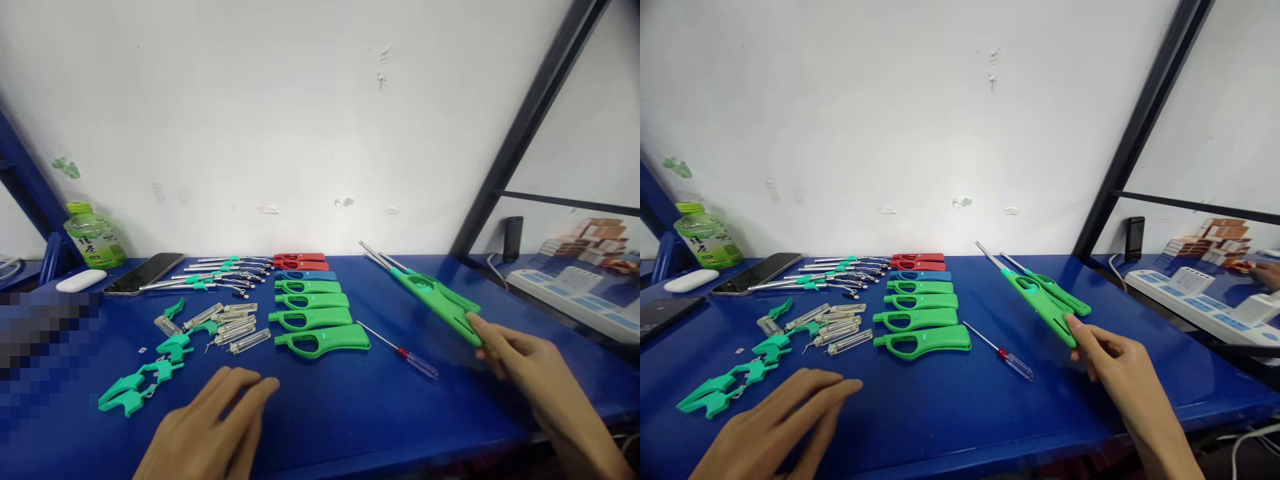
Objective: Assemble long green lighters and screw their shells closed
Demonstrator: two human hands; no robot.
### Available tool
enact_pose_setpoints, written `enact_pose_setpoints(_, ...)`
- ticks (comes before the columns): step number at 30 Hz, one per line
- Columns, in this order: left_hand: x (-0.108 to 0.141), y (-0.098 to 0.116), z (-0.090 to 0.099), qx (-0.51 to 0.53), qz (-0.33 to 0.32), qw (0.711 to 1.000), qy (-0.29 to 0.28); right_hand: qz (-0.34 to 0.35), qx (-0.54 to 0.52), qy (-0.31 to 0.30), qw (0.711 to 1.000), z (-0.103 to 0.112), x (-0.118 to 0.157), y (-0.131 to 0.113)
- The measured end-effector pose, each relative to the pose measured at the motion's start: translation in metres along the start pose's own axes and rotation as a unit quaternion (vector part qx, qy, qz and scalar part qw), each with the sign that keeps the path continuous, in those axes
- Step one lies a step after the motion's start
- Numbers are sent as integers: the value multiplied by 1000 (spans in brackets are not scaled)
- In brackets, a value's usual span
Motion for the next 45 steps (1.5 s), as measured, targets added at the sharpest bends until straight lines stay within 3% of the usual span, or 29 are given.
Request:
enact_pose_setpoints(4,0,-17,8,-7,50,998,47,18,72,-7,997,-5,-23,5)
enact_pose_setpoints(10,8,-28,2,-31,85,996,23,71,184,-35,980,-13,-46,-6)
enact_pose_setpoints(13,10,-32,0,-56,84,995,8,120,227,-26,966,-7,-42,-21)
enact_pose_setpoints(18,11,-31,-2,-40,91,995,6,206,236,40,949,-1,-20,-55)
enact_pose_setpoints(21,10,-27,-3,-18,79,997,2,285,194,16,939,-23,6,-82)
enact_pose_setpoints(24,8,-25,-4,-12,66,998,7,388,159,-95,903,-61,42,-111)
enact_pose_setpoints(27,7,-27,-6,-7,63,998,-2,433,156,-169,871,-89,68,-126)
enact_pose_setpoints(31,7,-28,-8,-6,66,998,-11,440,165,-195,861,-105,76,-126)
enact_pose_setpoints(37,7,-25,-2,-39,70,997,-2,441,145,-234,855,-102,91,-117)
enact_pose_setpoints(42,12,-21,-2,-73,29,996,-32,379,80,-316,866,-100,105,-119)
enact_pose_setpoints(45,15,-22,-6,-15,34,997,-75,331,48,-354,874,-102,108,-124)
Point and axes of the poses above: each hand's wrist, its own x-axis away from the middle knuckle, its own z-axis out of the back of the hand, y = z × x, the point moved 5 cm from there along -x, towards the middle knuckle, and after that the axes turned 6 degrees about -z, right-handed, at the moved point
